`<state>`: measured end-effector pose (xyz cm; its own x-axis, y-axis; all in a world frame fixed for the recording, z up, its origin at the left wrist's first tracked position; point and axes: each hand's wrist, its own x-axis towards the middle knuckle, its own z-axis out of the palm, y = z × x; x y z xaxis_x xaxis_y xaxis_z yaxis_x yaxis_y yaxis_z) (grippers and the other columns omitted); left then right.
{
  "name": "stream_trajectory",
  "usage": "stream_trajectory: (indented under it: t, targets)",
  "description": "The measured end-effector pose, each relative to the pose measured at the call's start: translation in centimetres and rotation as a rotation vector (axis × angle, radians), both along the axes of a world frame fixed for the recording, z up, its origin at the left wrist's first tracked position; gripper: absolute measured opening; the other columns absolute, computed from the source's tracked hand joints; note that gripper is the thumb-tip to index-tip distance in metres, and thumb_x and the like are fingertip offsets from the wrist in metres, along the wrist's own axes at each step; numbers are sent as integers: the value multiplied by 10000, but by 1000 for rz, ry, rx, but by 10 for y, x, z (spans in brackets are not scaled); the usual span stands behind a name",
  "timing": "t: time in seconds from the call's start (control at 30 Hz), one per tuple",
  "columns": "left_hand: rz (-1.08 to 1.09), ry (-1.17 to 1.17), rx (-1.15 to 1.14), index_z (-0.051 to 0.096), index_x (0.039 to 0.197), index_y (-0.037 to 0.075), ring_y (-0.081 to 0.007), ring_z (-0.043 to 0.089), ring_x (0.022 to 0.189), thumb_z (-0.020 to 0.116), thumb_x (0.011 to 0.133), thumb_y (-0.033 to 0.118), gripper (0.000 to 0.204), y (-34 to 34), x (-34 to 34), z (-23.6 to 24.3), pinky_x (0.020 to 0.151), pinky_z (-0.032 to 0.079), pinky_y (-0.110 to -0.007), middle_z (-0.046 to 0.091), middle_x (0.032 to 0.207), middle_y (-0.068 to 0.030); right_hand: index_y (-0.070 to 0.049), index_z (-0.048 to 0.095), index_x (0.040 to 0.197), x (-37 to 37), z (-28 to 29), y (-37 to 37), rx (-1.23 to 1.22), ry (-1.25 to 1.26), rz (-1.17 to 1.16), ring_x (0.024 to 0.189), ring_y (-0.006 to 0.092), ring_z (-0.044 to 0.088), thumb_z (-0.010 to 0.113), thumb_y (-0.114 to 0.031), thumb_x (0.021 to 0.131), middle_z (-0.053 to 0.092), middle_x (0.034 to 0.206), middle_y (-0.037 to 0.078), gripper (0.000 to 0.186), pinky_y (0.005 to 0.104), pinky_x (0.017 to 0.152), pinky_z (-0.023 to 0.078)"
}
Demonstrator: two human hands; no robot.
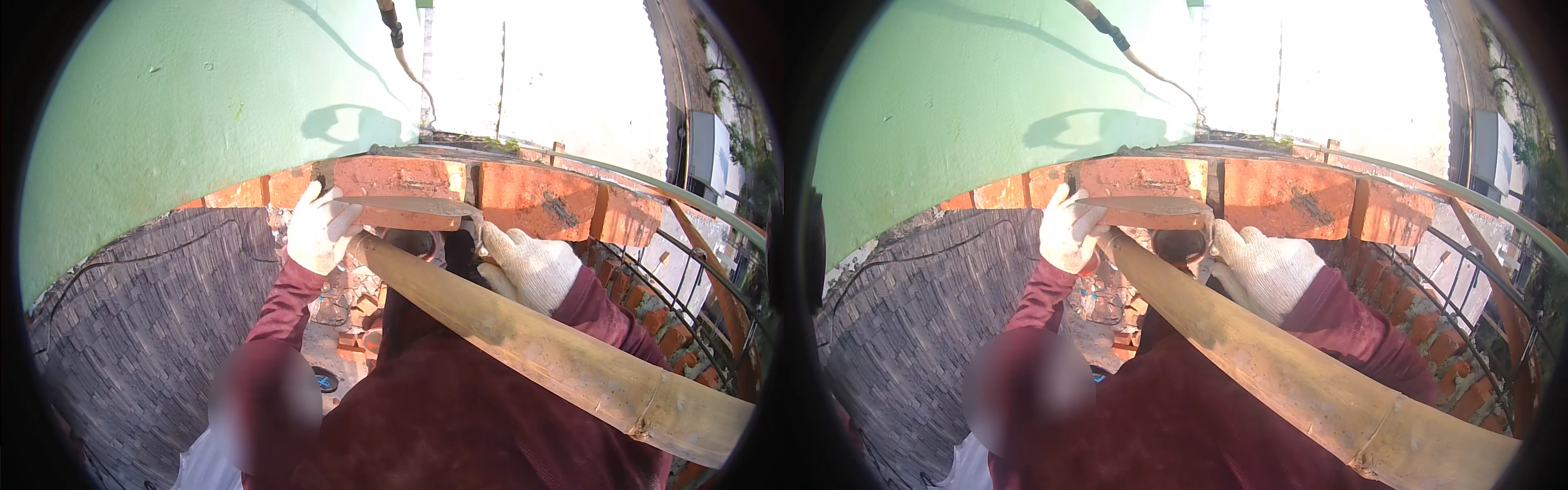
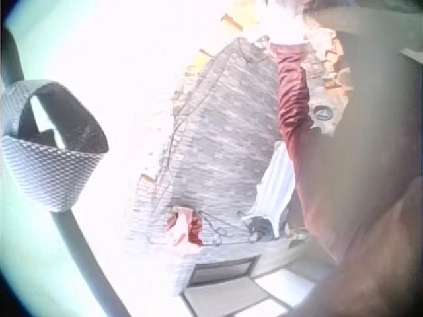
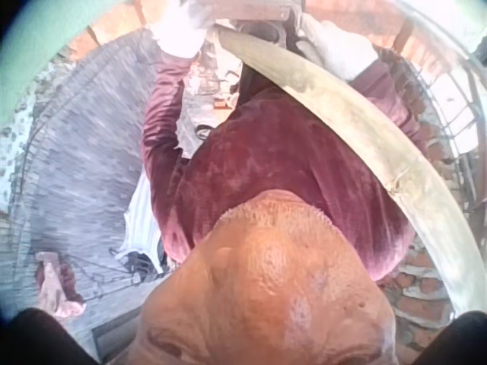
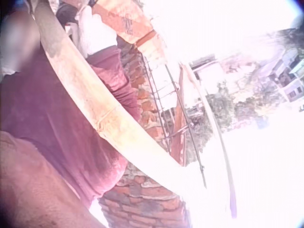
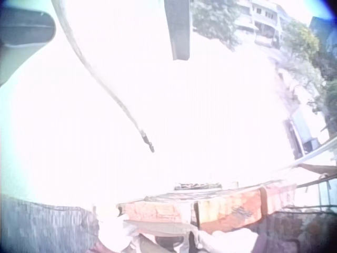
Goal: The person lays bricks on a wall using a trowel to apply mortar. They pick up bricks, place them, and tap them into position while repeatedly scooping mortar from a bucket.
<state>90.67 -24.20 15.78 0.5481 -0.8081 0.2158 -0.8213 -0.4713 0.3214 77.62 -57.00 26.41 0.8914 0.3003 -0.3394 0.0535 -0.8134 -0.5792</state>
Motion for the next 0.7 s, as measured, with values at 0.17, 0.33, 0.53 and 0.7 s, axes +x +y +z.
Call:
stream_trajectory:
  t: [0.17,0.33,0.53,0.7]
  targets:
    - [-44,101,150,704,1092,143,-283,618,1019,794,609,171,492,-18,-7,20,982,453,-531,648,976,-47,60,445,1388,9,24,-51,-210,-52,-147,781,361,708,710,-112,798,652,1008,206,669,442,644,569]
    - [-139,5,91,709,1080,156,-331,583,1113,707,683,173,398,-56,-5,16,952,459,-537,602,1153,-122,96,475,1237,71,-6,-28,-353,75,68,909,360,712,678,-79,806,660,1024,240,507,418,750,588]
    - [-117,85,164,703,1093,127,-331,587,1094,668,724,151,371,-58,-7,19,971,445,-540,607,1138,-122,120,507,1204,92,-23,12,-333,146,138,909,335,723,730,-148,807,673,1010,232,528,409,719,589]
    - [-128,112,200,701,1100,127,-331,588,1084,666,734,149,367,-63,-5,25,986,436,-539,608,1136,-118,150,514,1205,83,-28,29,-386,214,151,918,312,730,731,-202,818,684,1002,216,566,410,684,589]
